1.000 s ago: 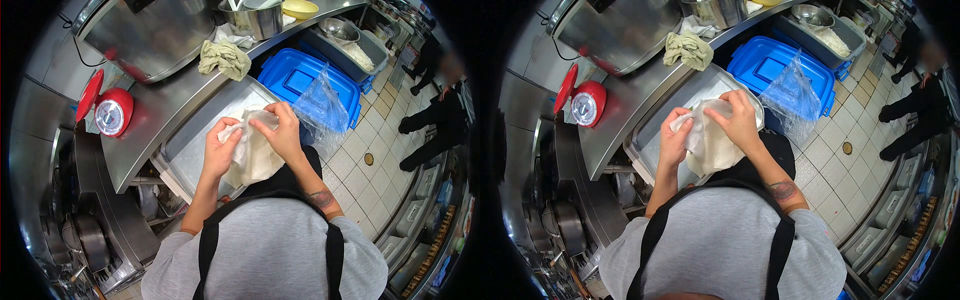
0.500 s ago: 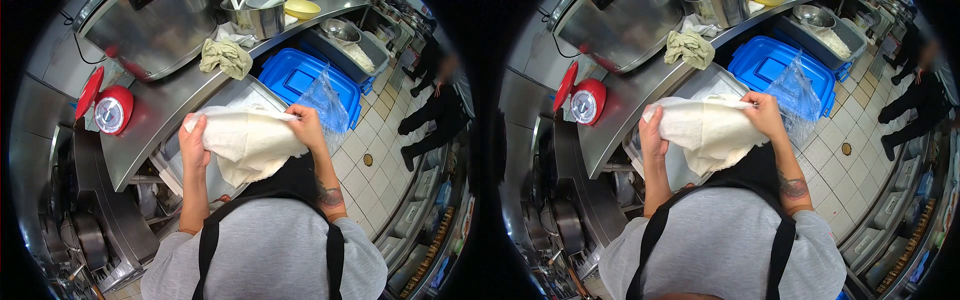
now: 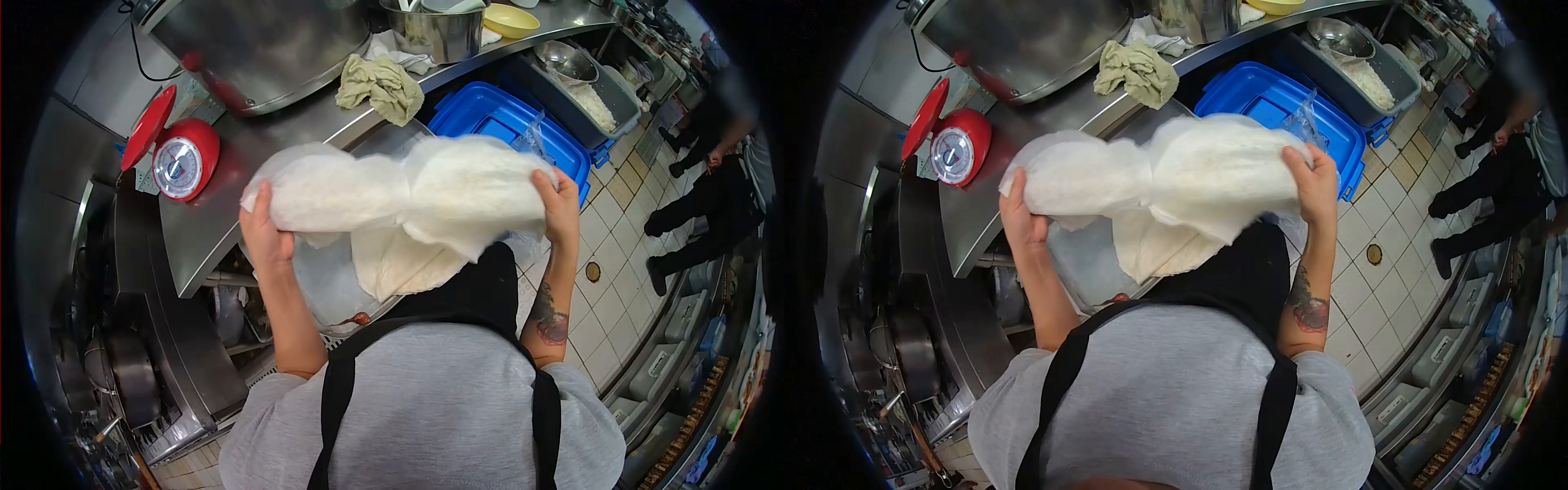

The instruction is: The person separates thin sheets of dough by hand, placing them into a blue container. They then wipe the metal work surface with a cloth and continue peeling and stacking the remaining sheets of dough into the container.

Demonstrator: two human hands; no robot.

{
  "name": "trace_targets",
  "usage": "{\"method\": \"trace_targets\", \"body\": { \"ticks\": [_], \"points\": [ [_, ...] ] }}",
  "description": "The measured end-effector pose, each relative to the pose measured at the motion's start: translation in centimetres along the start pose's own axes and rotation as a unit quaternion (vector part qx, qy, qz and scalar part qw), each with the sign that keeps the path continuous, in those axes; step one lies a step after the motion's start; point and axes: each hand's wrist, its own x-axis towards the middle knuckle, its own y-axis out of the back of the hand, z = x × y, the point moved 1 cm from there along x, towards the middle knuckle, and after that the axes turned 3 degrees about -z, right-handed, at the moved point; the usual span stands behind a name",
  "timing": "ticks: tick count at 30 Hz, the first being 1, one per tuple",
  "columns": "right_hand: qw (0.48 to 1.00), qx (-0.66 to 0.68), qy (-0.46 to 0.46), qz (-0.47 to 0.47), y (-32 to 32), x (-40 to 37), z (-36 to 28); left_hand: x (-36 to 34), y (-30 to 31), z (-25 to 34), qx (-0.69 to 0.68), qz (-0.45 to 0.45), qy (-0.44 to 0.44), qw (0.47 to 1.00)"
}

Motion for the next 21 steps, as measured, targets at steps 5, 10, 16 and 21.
{"method": "trace_targets", "body": {
  "ticks": [5, 10, 16, 21],
  "points": [
    [0.998, 0.024, 0.008, 0.056, 2.3, 0.0, 0.1, 0.3, 2.7, 2.0, -0.035, 0.028, -0.022, 0.999],
    [0.999, -0.033, 0.014, -0.007, -1.1, 0.1, -0.7, -1.3, 0.0, 0.9, 0.015, -0.03, 0.027, 0.999],
    [0.989, 0.07, 0.097, -0.082, -7.7, 0.5, -6.8, -2.0, -4.3, -1.9, -0.159, -0.18, 0.084, 0.967],
    [0.954, 0.251, 0.109, -0.12, -13.8, -1.5, -11.0, -1.9, -0.2, -12.0, 0.026, -0.058, 0.157, 0.985]
  ]
}}
